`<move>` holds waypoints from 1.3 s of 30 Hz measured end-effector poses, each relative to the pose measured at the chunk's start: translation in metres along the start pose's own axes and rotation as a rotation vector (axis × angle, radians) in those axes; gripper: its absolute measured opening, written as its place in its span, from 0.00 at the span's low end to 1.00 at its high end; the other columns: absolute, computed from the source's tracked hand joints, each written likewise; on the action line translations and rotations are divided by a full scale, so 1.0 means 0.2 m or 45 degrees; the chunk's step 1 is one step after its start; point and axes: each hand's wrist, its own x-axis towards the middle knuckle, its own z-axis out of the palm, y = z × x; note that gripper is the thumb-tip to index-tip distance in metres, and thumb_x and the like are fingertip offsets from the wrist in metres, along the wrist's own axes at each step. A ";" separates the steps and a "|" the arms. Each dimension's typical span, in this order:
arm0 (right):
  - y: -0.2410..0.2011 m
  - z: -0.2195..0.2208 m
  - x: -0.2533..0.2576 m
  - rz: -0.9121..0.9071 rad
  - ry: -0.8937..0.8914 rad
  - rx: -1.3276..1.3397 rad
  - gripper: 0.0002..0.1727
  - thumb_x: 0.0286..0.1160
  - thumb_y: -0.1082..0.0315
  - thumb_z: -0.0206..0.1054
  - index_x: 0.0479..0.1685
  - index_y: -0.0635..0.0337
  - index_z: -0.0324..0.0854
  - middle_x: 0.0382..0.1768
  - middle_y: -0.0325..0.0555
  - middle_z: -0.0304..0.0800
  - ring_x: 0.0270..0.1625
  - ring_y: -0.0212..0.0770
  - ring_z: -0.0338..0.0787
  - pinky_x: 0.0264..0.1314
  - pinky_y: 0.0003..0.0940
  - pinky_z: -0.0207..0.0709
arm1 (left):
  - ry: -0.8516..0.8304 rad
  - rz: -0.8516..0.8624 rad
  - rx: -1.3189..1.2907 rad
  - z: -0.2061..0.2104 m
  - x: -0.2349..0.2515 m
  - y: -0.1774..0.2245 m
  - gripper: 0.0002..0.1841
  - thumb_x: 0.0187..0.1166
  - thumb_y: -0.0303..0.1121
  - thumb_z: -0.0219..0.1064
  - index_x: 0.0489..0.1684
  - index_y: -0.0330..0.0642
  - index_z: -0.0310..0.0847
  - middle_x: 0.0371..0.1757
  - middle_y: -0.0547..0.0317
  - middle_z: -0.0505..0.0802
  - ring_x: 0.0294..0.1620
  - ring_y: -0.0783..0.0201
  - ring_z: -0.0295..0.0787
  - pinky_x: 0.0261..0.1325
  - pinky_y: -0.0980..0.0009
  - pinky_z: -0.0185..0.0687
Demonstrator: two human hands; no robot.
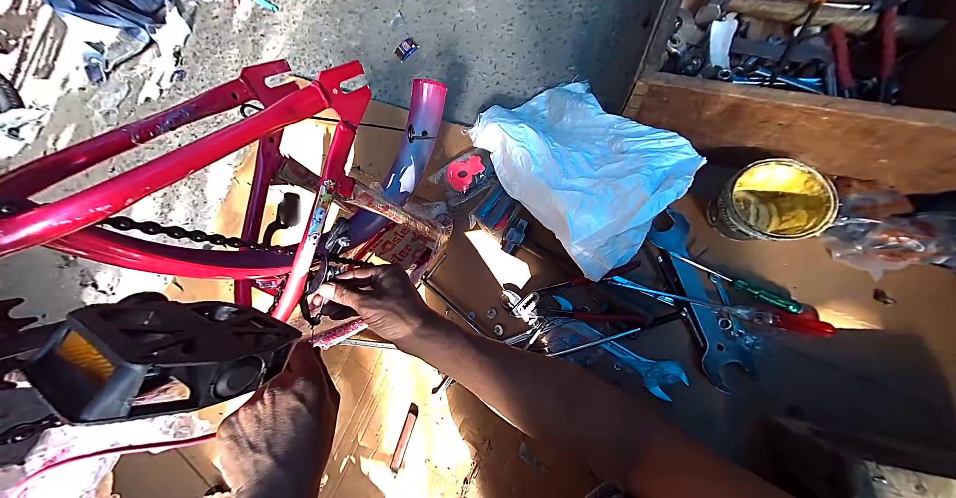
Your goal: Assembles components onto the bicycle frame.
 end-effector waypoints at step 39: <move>-0.06 -0.13 0.08 0.100 -0.191 -0.192 0.19 0.88 0.69 0.45 0.60 0.68 0.80 0.49 0.51 0.87 0.43 0.38 0.84 0.44 0.36 0.79 | 0.448 -0.336 -1.013 0.13 0.16 0.22 0.14 0.87 0.35 0.63 0.53 0.31 0.86 0.43 0.41 0.92 0.36 0.55 0.91 0.41 0.58 0.87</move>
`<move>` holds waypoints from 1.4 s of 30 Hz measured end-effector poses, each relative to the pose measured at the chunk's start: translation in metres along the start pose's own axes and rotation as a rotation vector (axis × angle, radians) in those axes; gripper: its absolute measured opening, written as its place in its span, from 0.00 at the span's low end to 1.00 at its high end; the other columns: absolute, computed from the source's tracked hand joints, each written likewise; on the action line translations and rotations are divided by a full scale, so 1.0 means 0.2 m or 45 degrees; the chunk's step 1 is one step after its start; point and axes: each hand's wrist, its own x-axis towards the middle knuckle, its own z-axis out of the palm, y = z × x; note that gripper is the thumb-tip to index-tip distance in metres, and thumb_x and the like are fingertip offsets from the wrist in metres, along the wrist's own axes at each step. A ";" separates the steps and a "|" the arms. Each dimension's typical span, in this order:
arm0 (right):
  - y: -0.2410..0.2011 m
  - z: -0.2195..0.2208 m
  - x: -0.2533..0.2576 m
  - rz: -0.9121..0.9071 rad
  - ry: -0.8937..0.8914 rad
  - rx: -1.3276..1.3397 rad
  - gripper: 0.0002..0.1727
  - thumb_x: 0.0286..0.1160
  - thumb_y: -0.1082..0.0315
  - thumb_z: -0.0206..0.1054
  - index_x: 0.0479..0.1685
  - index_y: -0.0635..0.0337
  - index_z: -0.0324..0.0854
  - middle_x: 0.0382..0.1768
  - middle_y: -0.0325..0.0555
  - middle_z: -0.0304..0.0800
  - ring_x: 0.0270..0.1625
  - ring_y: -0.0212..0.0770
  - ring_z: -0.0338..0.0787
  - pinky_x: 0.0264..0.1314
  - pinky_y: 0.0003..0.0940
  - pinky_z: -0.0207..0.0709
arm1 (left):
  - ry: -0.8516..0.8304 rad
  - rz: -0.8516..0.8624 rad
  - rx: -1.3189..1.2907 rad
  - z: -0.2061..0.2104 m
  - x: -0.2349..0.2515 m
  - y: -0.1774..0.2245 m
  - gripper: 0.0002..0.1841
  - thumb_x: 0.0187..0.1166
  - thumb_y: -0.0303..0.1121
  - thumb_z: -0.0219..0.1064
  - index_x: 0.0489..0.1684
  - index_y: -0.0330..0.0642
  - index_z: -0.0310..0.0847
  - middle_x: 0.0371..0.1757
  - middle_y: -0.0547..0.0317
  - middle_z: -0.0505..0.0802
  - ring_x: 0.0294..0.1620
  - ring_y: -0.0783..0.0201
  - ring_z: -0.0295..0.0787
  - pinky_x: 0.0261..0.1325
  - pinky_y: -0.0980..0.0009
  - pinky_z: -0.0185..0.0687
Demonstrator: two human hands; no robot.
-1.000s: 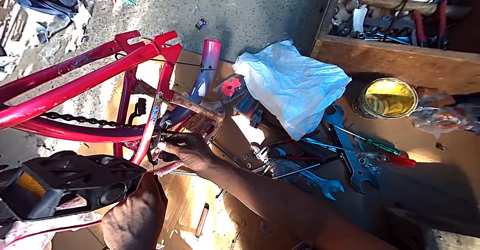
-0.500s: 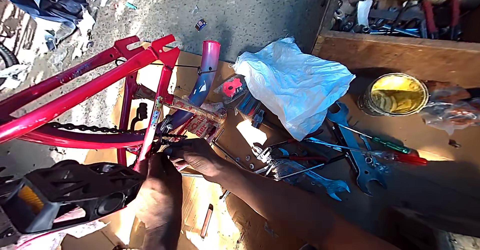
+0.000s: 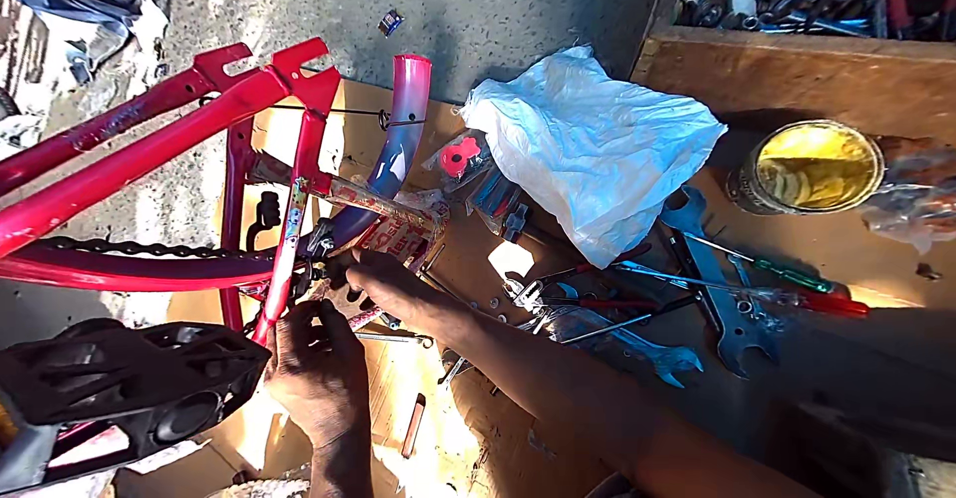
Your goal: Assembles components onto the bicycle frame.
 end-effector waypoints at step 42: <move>0.00 0.02 0.01 -0.103 0.091 0.284 0.14 0.87 0.71 0.63 0.61 0.74 0.81 0.47 0.56 0.91 0.38 0.37 0.91 0.42 0.33 0.88 | 0.007 -0.279 -0.057 0.00 0.06 0.09 0.15 0.87 0.40 0.64 0.46 0.34 0.88 0.34 0.52 0.91 0.30 0.67 0.89 0.41 0.63 0.88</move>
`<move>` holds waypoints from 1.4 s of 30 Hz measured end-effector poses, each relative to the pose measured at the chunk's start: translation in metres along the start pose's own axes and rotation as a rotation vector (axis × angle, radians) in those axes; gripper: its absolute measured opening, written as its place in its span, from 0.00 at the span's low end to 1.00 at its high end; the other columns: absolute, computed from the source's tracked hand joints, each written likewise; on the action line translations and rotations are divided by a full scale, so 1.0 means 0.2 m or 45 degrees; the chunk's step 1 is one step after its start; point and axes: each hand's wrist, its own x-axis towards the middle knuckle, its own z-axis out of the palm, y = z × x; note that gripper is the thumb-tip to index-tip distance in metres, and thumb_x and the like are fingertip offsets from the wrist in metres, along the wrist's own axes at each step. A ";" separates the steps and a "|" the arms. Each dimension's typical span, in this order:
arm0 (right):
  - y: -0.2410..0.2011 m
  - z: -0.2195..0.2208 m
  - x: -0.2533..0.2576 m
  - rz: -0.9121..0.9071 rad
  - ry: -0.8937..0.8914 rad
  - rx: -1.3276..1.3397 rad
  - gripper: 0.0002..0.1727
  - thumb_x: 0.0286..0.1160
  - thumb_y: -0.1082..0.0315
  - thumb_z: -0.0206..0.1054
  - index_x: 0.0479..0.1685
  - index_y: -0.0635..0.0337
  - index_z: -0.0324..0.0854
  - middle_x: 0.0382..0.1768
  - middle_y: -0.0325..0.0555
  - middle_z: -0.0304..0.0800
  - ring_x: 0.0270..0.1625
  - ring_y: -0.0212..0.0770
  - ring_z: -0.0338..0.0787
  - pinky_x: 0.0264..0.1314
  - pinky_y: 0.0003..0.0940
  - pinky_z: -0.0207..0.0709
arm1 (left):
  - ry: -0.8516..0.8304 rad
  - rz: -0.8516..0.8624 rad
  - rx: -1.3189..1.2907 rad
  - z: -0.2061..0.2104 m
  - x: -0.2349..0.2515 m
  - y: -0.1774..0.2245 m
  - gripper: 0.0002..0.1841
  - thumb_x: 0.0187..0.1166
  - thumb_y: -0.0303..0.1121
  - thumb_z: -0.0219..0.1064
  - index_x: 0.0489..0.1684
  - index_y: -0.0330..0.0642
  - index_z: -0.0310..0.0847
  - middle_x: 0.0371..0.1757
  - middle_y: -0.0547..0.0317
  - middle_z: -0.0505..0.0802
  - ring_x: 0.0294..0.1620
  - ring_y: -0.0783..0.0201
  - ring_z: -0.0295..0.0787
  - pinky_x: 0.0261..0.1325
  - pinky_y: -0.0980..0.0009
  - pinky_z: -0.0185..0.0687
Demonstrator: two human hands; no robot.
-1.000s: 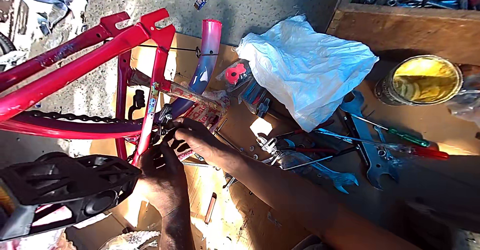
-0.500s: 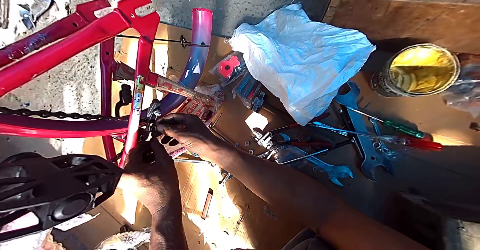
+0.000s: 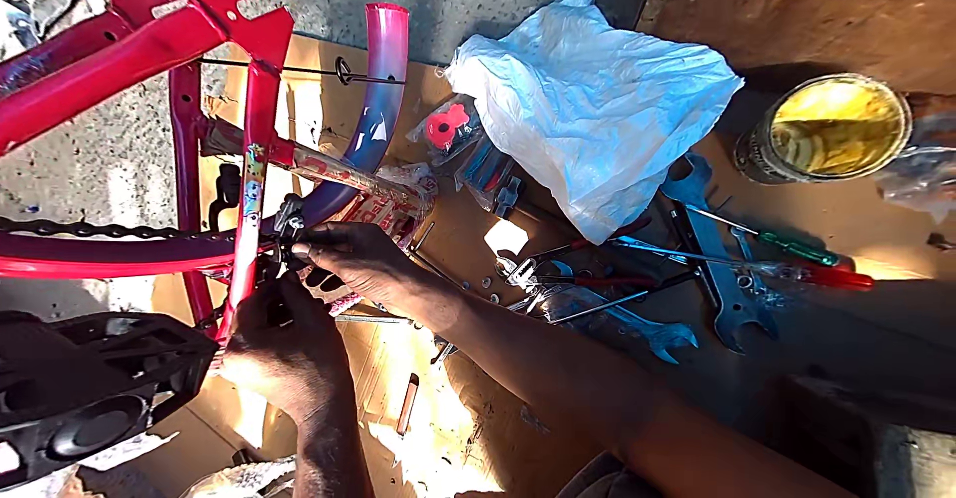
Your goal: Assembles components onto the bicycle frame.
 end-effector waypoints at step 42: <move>-0.04 -0.01 -0.01 0.173 -0.061 0.164 0.13 0.86 0.74 0.61 0.62 0.73 0.80 0.47 0.55 0.89 0.39 0.38 0.91 0.45 0.35 0.89 | 0.037 -0.039 -0.124 0.02 0.01 0.00 0.15 0.86 0.39 0.65 0.47 0.32 0.87 0.35 0.55 0.90 0.31 0.73 0.89 0.41 0.70 0.88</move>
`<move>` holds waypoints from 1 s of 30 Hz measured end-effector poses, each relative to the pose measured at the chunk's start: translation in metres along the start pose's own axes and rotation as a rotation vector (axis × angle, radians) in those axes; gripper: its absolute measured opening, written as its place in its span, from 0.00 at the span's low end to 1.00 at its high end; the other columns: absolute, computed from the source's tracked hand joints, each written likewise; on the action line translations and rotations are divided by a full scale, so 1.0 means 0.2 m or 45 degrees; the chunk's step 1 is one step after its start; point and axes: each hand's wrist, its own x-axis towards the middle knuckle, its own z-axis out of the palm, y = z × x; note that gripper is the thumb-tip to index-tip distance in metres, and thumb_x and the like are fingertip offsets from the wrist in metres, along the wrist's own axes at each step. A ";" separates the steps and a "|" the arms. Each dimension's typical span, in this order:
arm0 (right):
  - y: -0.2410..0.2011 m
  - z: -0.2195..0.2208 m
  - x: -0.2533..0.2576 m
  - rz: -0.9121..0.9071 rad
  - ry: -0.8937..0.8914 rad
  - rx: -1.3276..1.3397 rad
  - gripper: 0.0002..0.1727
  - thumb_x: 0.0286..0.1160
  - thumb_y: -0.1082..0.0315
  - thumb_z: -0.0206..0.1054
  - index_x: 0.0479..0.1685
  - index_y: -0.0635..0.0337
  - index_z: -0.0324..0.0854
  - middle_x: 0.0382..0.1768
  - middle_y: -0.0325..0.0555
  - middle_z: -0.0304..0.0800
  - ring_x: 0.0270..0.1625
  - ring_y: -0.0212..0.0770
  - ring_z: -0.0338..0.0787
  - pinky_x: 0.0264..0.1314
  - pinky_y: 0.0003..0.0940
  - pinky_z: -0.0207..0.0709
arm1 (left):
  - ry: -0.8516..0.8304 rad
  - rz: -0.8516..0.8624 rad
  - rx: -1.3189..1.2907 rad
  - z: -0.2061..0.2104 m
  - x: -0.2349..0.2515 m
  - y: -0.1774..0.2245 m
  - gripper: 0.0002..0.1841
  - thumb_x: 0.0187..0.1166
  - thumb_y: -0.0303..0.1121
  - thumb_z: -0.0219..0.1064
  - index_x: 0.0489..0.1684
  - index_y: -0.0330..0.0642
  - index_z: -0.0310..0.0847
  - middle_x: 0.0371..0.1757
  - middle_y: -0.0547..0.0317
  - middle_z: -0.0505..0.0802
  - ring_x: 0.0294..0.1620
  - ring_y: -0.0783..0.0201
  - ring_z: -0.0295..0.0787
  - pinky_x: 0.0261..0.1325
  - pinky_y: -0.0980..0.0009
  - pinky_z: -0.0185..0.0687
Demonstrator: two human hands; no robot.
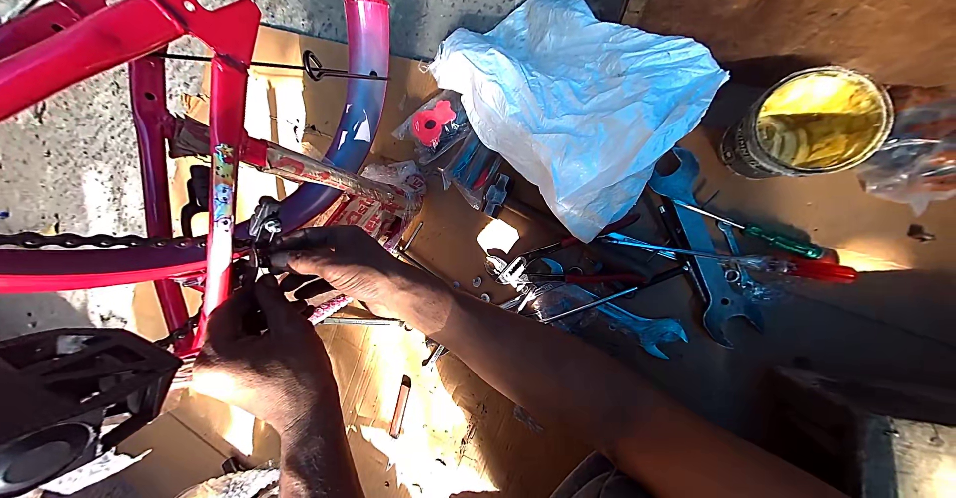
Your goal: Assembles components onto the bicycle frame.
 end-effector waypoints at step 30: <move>0.06 -0.02 0.02 -0.379 -0.083 -0.754 0.16 0.90 0.71 0.53 0.60 0.71 0.82 0.44 0.58 0.89 0.46 0.48 0.90 0.51 0.49 0.83 | 0.106 0.024 -0.308 0.02 0.01 -0.02 0.12 0.74 0.25 0.74 0.51 0.30 0.80 0.39 0.59 0.90 0.36 0.73 0.93 0.44 0.71 0.95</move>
